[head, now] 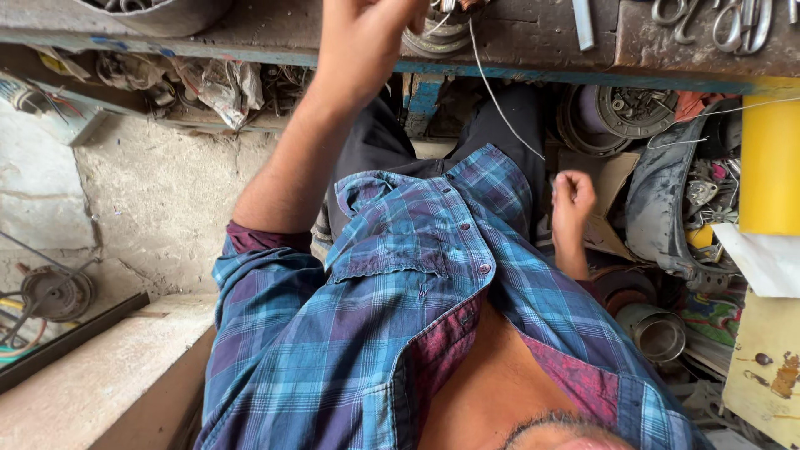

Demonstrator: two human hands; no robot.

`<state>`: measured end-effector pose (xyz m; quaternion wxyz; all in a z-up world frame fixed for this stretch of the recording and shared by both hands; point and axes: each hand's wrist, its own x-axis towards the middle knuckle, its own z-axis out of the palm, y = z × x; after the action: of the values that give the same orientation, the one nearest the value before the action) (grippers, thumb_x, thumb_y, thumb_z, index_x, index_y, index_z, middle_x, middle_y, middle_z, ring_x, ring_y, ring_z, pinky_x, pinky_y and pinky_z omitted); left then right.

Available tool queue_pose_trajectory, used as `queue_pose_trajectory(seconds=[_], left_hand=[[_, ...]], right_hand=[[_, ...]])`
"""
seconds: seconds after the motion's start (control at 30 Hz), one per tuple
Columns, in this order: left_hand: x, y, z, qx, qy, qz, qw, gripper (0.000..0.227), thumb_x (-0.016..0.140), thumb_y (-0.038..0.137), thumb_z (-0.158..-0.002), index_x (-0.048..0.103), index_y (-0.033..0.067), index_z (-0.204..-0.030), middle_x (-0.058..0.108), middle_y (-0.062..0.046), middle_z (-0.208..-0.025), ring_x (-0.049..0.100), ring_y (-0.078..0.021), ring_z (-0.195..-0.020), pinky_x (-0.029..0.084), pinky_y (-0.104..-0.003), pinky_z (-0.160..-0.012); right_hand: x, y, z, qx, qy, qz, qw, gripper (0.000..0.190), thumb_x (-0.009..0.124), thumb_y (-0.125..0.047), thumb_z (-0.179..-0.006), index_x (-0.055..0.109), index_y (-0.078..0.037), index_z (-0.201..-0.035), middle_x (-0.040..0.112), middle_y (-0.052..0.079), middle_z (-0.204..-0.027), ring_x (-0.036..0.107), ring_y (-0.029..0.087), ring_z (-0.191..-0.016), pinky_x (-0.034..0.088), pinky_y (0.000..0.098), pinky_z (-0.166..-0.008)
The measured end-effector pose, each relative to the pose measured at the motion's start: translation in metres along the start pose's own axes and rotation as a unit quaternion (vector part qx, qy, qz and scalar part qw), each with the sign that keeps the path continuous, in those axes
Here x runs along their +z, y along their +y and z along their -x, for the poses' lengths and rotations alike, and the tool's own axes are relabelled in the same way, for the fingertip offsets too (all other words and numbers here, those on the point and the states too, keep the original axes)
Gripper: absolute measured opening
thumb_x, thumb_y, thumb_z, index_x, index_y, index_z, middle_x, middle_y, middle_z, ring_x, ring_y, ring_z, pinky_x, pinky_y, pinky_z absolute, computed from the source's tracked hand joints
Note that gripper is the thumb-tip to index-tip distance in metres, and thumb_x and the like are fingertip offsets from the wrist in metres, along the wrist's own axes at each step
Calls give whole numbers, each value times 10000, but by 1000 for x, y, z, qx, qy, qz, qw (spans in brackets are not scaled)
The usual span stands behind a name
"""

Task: The person winds a white insulated wire around the slots of a cylindrical motor stator. They repeatedly pull the wire from a supply, thread it through slots, and wrap it around the stator body, working continuously on the same component.

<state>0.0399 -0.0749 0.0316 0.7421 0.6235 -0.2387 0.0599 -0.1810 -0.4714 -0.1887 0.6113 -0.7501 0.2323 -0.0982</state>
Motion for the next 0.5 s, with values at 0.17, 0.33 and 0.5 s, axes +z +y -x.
queue_pose_trajectory(seconds=[0.17,0.33,0.5], left_hand=[[13,12,4,11,-28,59,998,231,609,159,-1131,707,-8,-1006,665,-9,-842,581,-75,-711,457,-231,-594],[6,26,10,13,0,66,998,203,646,139,-1149,705,-10,-1024,685,-26,-903,618,-83,-723,487,-252,-635],[-6,21,11,-11,20,20,1000,207,647,161,-1114,730,6,-1005,690,-15,-866,599,-73,-698,450,-251,-614]], right_hand=[[77,-69,-24,-164,-101,9,981,367,690,-81,-1075,582,-3,-1418,661,47,-1105,625,92,-957,528,238,-856],[164,-110,-29,-229,-288,-48,929,370,625,-75,-1074,495,20,-1407,637,70,-1140,599,83,-877,524,235,-777],[160,-70,-15,-85,-339,-150,925,283,471,-215,-1173,524,-40,-957,476,-14,-812,415,59,-690,371,250,-609]])
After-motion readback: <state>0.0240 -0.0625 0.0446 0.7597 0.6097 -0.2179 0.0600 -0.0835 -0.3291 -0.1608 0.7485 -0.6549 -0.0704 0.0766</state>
